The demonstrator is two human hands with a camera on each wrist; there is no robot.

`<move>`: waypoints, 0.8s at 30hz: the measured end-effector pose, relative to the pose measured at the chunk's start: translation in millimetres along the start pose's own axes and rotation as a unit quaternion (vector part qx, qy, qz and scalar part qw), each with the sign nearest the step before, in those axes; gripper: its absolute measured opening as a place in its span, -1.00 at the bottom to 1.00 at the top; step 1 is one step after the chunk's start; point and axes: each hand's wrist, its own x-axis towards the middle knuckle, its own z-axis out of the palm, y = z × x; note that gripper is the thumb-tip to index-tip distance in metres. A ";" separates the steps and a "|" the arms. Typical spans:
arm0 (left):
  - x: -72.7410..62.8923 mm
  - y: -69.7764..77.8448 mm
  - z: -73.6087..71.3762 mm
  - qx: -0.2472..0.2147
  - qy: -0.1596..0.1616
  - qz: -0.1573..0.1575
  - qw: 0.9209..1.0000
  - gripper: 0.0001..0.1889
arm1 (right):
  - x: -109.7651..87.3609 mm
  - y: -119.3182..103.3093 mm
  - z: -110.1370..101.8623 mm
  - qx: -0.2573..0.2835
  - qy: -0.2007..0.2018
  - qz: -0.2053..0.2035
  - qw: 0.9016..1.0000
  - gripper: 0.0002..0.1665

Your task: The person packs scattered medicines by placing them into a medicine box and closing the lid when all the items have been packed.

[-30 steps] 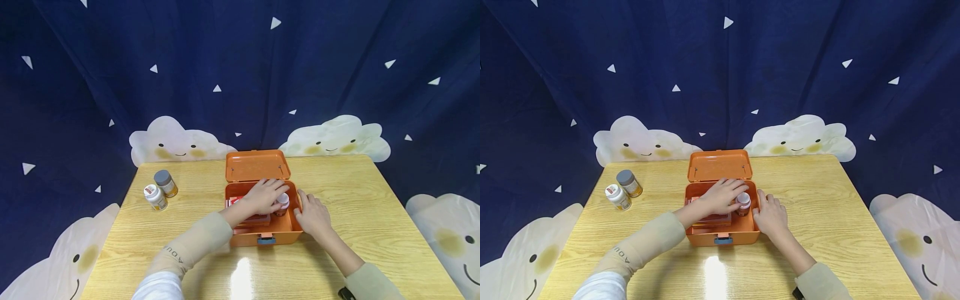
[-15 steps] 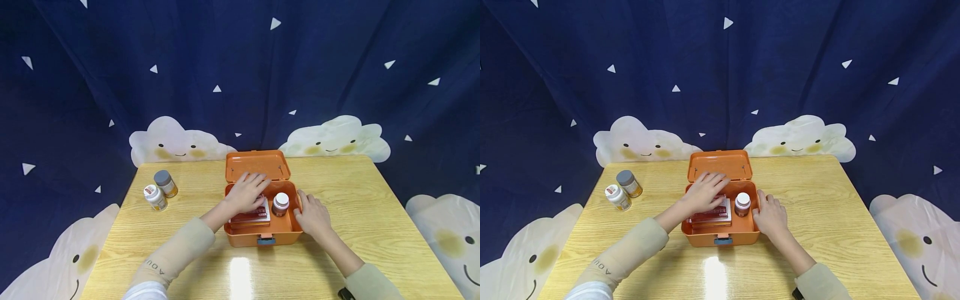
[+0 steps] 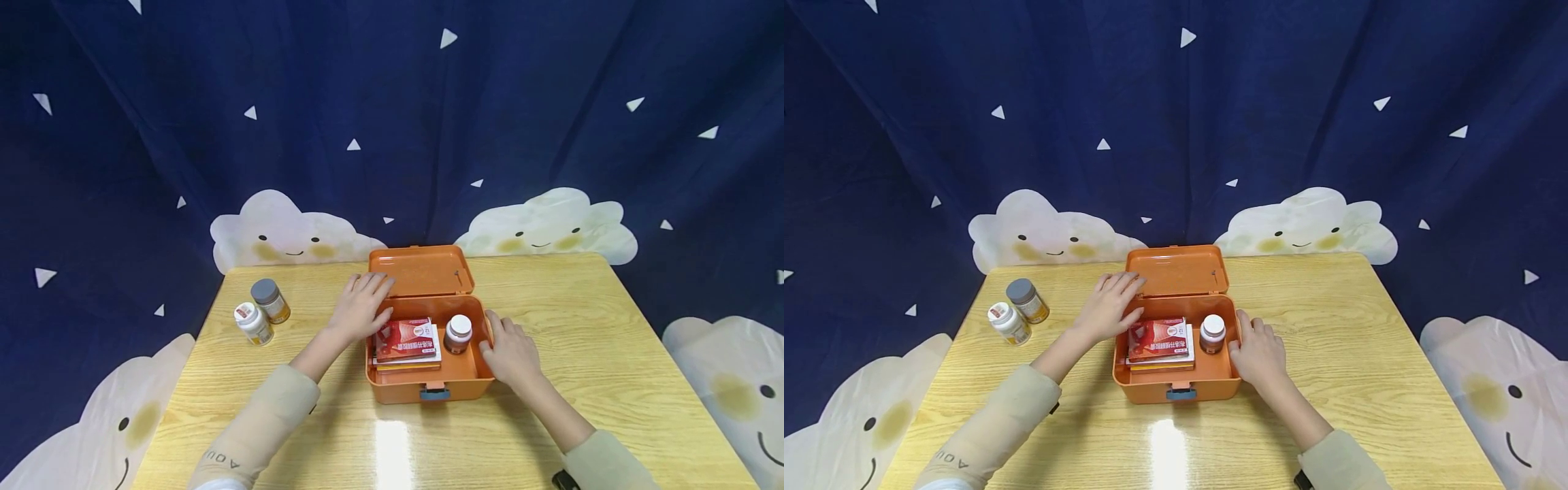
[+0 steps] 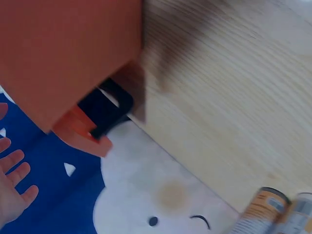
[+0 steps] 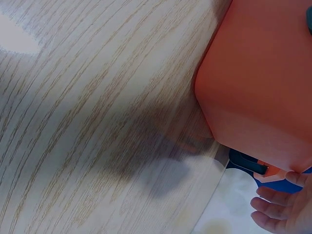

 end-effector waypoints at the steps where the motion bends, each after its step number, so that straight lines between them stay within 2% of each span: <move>1: -2.3 -3.6 0.0 -0.003 0.004 -0.007 1.000 -0.41 | 0.0 0.2 0.1 0.000 -0.001 0.000 1.000 -0.33; 14: -30.6 -44.6 -4.7 -0.027 0.006 -0.100 0.995 -0.41 | 0.2 0.8 0.8 -0.002 -0.001 -0.003 1.000 -0.32; 19: -41.6 -61.9 -6.1 -0.038 0.021 -0.143 0.989 -0.42 | 0.4 1.1 1.0 -0.002 -0.002 -0.004 1.000 -0.32; 24: -55.1 -77.8 -6.1 -0.060 0.021 -0.194 0.979 -0.41 | 0.4 1.3 1.1 -0.002 -0.002 -0.004 1.000 -0.32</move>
